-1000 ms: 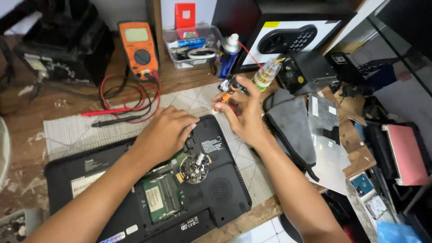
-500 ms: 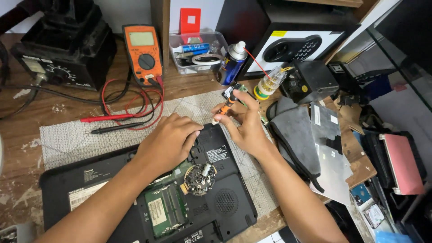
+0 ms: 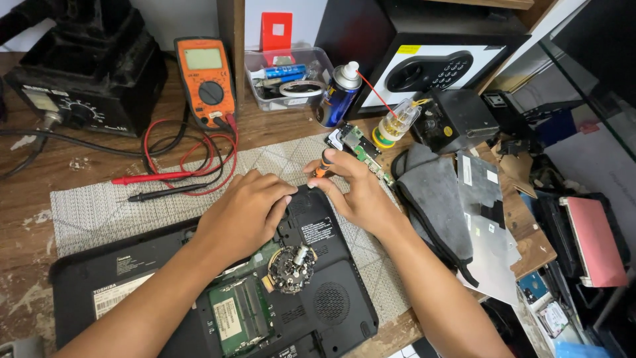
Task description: Disassembling a laptop to remove and inspect the cooling fan from the motherboard
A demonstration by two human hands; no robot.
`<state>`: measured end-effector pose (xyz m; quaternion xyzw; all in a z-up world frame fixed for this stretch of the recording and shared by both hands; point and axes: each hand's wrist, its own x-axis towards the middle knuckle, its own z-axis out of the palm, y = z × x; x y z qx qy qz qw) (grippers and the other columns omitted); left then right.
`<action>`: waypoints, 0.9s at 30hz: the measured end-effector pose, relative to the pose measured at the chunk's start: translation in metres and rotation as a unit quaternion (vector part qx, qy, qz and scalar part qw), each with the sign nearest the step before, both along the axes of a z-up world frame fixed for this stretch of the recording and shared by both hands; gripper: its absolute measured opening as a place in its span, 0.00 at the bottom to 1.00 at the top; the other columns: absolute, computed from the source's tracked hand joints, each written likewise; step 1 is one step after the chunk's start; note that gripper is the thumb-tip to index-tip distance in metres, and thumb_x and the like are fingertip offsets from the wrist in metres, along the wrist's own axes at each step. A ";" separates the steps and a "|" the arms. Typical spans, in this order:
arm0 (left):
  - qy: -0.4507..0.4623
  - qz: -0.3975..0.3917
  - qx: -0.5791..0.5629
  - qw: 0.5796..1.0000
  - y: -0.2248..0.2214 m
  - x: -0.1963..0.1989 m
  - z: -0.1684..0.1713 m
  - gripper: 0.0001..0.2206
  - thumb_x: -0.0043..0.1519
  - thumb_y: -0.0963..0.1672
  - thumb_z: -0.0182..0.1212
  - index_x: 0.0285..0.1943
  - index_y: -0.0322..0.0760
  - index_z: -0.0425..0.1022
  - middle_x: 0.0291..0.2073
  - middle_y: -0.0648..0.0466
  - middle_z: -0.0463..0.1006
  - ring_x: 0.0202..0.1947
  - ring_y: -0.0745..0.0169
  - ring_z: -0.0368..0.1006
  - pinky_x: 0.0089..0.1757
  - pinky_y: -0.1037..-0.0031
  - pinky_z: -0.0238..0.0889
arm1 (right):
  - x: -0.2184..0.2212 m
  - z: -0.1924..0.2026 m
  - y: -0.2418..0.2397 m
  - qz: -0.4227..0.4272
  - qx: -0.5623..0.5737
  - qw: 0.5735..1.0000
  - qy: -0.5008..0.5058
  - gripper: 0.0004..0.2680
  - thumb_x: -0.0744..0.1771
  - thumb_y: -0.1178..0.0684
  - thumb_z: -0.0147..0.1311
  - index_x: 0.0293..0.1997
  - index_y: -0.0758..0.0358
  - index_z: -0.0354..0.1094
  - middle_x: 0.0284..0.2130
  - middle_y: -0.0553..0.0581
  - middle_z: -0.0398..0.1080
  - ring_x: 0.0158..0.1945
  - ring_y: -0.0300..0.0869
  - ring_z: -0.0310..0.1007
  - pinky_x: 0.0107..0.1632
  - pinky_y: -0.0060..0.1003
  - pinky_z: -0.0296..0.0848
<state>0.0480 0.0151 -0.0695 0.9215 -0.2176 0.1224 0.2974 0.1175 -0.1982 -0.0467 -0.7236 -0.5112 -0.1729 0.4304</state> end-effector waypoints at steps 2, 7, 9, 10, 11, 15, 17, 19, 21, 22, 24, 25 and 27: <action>0.004 0.001 -0.004 1.000 0.000 0.000 0.002 0.08 0.64 0.42 0.56 0.46 0.44 0.81 0.39 0.58 0.81 0.42 0.53 0.74 0.43 0.65 0.63 | -0.001 0.002 0.001 0.001 0.003 1.000 0.004 0.19 0.67 0.66 0.56 0.61 0.73 0.49 0.42 0.65 0.78 0.38 0.51 0.81 0.43 0.43 0.80; 0.012 0.004 -0.004 1.000 0.000 0.000 0.003 0.08 0.64 0.42 0.56 0.46 0.44 0.81 0.38 0.58 0.81 0.42 0.53 0.74 0.43 0.65 0.63 | -0.002 0.008 0.002 0.022 -0.008 1.000 -0.012 0.18 0.67 0.66 0.55 0.61 0.72 0.50 0.42 0.64 0.78 0.38 0.52 0.80 0.43 0.44 0.81; 0.014 0.004 -0.004 1.000 -0.001 0.000 0.003 0.08 0.64 0.42 0.56 0.46 0.44 0.81 0.39 0.57 0.81 0.43 0.53 0.74 0.43 0.64 0.63 | -0.002 0.010 0.003 0.025 -0.016 0.999 -0.019 0.18 0.67 0.66 0.56 0.61 0.71 0.52 0.42 0.64 0.78 0.39 0.52 0.81 0.43 0.45 0.81; 0.014 0.005 -0.004 1.000 -0.001 0.000 0.003 0.08 0.64 0.42 0.56 0.46 0.44 0.81 0.39 0.57 0.81 0.43 0.53 0.74 0.43 0.64 0.63 | -0.002 0.009 0.004 0.025 -0.016 0.999 -0.019 0.18 0.67 0.66 0.56 0.61 0.71 0.52 0.42 0.64 0.78 0.39 0.52 0.81 0.43 0.45 0.81; 0.011 0.006 -0.003 1.000 -0.001 -0.001 0.002 0.08 0.64 0.42 0.56 0.45 0.45 0.81 0.39 0.57 0.81 0.43 0.53 0.74 0.43 0.65 0.63 | -0.003 0.009 0.006 0.019 -0.008 1.000 -0.007 0.18 0.67 0.66 0.56 0.61 0.71 0.51 0.41 0.63 0.78 0.37 0.52 0.81 0.41 0.45 0.81; 0.007 0.010 -0.006 1.000 -0.002 -0.002 0.004 0.08 0.64 0.42 0.56 0.45 0.45 0.81 0.39 0.57 0.81 0.43 0.52 0.74 0.43 0.65 0.63 | 0.004 0.001 0.002 -0.011 0.017 1.000 0.024 0.21 0.66 0.65 0.60 0.60 0.69 0.49 0.38 0.63 0.78 0.35 0.50 0.80 0.39 0.43 0.80; 0.007 0.012 -0.001 1.000 -0.002 -0.002 0.003 0.08 0.64 0.43 0.55 0.45 0.45 0.81 0.40 0.57 0.81 0.42 0.52 0.74 0.43 0.65 0.63 | 0.004 -0.004 -0.001 -0.021 0.030 0.999 0.033 0.21 0.66 0.64 0.61 0.59 0.69 0.49 0.37 0.63 0.78 0.34 0.49 0.80 0.38 0.40 0.80; 0.006 0.015 0.002 1.000 -0.001 -0.001 0.004 0.08 0.65 0.43 0.55 0.46 0.45 0.81 0.40 0.56 0.81 0.42 0.52 0.74 0.43 0.65 0.63 | 0.005 -0.008 -0.003 -0.031 0.043 0.998 0.042 0.21 0.65 0.63 0.62 0.58 0.68 0.48 0.36 0.62 0.78 0.33 0.47 0.80 0.38 0.38 0.80; 0.012 0.017 0.009 1.000 -0.002 -0.002 0.007 0.08 0.65 0.43 0.55 0.47 0.45 0.82 0.40 0.55 0.81 0.41 0.52 0.75 0.42 0.65 0.63 | 0.006 -0.012 -0.005 -0.061 0.039 0.997 0.032 0.22 0.65 0.62 0.65 0.57 0.68 0.48 0.34 0.63 0.78 0.30 0.47 0.79 0.35 0.36 0.79; 0.013 0.017 0.009 1.000 -0.001 -0.003 0.007 0.08 0.65 0.43 0.55 0.47 0.45 0.82 0.40 0.55 0.81 0.41 0.52 0.75 0.42 0.65 0.63 | 0.006 -0.010 -0.006 -0.061 0.039 0.997 0.033 0.22 0.65 0.62 0.65 0.57 0.68 0.48 0.34 0.63 0.78 0.30 0.47 0.79 0.35 0.36 0.79; 0.021 0.017 0.022 0.999 -0.001 -0.004 0.010 0.09 0.66 0.44 0.55 0.48 0.44 0.81 0.37 0.51 0.82 0.40 0.49 0.77 0.42 0.63 0.64 | 0.006 -0.006 -0.008 -0.033 0.008 0.998 0.056 0.22 0.65 0.63 0.62 0.57 0.68 0.46 0.36 0.67 0.77 0.34 0.54 0.80 0.37 0.45 0.81; 0.021 0.017 0.022 0.999 -0.001 -0.004 0.011 0.09 0.66 0.44 0.55 0.48 0.44 0.81 0.37 0.51 0.82 0.40 0.49 0.77 0.42 0.63 0.64 | 0.004 0.001 -0.006 -0.033 0.008 0.998 0.056 0.22 0.65 0.63 0.62 0.57 0.68 0.46 0.36 0.67 0.77 0.34 0.54 0.80 0.37 0.45 0.81; 0.026 0.021 0.033 0.999 -0.001 -0.005 0.013 0.10 0.66 0.44 0.54 0.50 0.44 0.81 0.36 0.49 0.82 0.40 0.48 0.77 0.42 0.63 0.64 | 0.000 0.014 -0.003 0.048 0.022 0.990 0.130 0.21 0.67 0.66 0.56 0.58 0.66 0.42 0.40 0.69 0.75 0.39 0.57 0.81 0.43 0.51 0.81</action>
